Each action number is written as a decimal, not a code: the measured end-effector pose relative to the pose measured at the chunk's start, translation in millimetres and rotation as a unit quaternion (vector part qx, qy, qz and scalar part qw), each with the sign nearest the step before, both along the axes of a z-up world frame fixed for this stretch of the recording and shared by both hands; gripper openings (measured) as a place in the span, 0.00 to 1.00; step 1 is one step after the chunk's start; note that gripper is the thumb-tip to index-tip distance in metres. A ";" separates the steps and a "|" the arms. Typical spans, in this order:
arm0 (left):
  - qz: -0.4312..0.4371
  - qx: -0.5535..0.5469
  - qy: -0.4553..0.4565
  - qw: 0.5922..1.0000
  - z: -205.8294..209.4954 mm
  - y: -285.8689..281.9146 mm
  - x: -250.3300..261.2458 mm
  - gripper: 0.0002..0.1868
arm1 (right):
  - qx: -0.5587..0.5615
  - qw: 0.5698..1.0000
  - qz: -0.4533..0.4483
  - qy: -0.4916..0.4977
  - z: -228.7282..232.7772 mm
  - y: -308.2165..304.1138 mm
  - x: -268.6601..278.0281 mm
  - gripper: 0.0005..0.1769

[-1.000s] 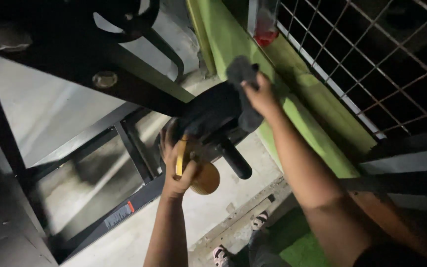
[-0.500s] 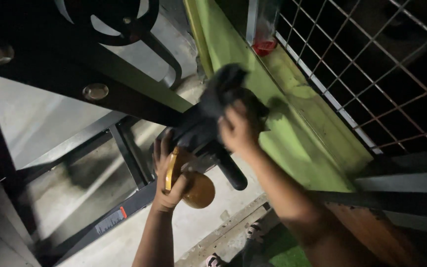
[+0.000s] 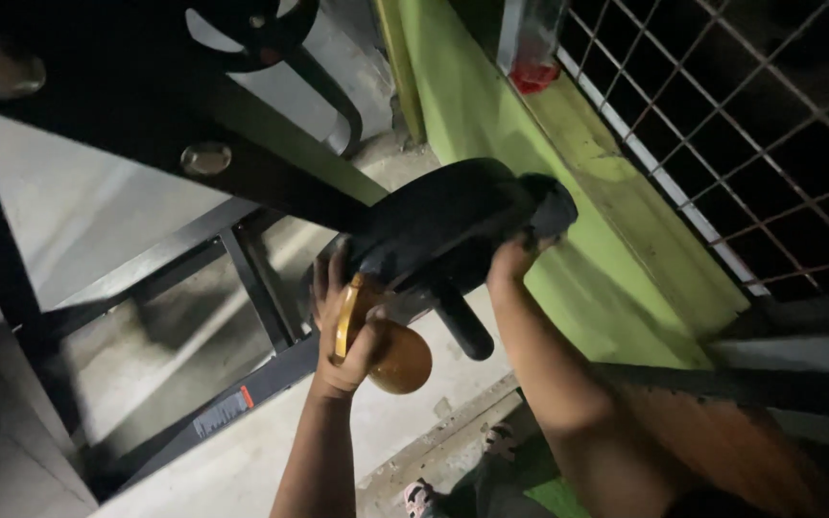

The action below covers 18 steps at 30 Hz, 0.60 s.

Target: Cleaning and wiping down various parts of a gym machine with a spray bottle and cloth.

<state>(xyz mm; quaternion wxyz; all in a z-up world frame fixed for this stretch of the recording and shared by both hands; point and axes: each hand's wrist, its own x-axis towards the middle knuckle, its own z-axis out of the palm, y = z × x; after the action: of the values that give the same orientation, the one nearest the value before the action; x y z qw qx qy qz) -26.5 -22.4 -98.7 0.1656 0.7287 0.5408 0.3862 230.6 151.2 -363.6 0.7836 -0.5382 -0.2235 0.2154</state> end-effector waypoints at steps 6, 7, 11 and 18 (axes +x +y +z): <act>0.001 -0.007 -0.021 1.000 5.6 -1.8 2.6 0.25 | -0.048 0.889 0.129 0.436 106.6 -25.0 -41.7 0.34; 0.001 -0.008 -0.024 1.000 7.2 1.7 2.1 0.25 | -0.049 0.890 0.129 0.434 104.5 -39.6 -60.3 0.34; -0.014 0.018 -0.004 1.000 14.6 -0.9 4.4 0.23 | -0.158 0.968 0.180 0.069 152.9 -120.9 -117.2 0.38; -0.003 0.046 -0.012 0.999 -3.6 2.2 -0.3 0.30 | -0.177 0.952 0.238 -0.080 190.4 -141.8 -68.4 0.31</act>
<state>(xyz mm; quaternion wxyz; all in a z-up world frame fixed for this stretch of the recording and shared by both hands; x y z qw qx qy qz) -26.7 -20.2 -102.3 0.1402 0.7325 0.5179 0.4190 162.2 9.5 -173.1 0.5815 -0.6149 -0.3655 0.3875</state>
